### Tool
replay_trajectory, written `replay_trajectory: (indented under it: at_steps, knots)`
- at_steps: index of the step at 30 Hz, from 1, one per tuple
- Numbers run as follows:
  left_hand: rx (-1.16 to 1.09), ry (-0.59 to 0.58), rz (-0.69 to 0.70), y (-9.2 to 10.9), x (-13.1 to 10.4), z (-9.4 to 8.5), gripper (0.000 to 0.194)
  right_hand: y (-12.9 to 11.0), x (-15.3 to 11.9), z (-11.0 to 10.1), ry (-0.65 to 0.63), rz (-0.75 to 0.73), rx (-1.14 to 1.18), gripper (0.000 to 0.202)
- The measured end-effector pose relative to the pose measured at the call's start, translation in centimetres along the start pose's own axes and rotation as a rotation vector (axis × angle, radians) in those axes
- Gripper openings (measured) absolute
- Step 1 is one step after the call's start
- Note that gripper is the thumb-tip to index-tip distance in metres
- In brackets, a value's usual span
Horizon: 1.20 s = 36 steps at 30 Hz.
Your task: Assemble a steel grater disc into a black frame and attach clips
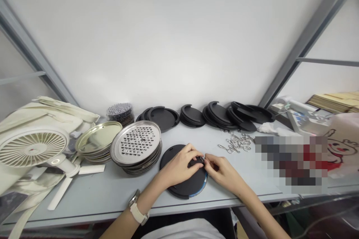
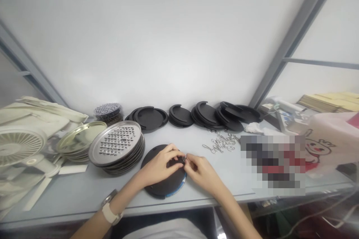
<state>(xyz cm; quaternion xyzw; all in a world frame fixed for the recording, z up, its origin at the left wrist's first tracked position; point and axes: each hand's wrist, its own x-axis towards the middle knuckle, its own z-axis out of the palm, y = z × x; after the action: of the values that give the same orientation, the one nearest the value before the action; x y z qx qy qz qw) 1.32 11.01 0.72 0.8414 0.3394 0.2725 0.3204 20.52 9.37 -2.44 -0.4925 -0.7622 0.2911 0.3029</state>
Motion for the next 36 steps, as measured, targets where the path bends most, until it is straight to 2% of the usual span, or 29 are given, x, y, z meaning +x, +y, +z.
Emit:
replay_trajectory:
  at_steps: [28, 36]
  knots:
    - [0.018, 0.004, 0.020, -0.03, -0.06, -0.08, 0.022, 0.22, -0.03, 0.16, 0.000, 0.010, -0.027, 0.027]
    - [0.029, 0.008, 0.032, 0.03, -0.14, 0.03, 0.021, -0.41, 0.03, -0.13, -0.001, -0.001, -0.015, 0.031]
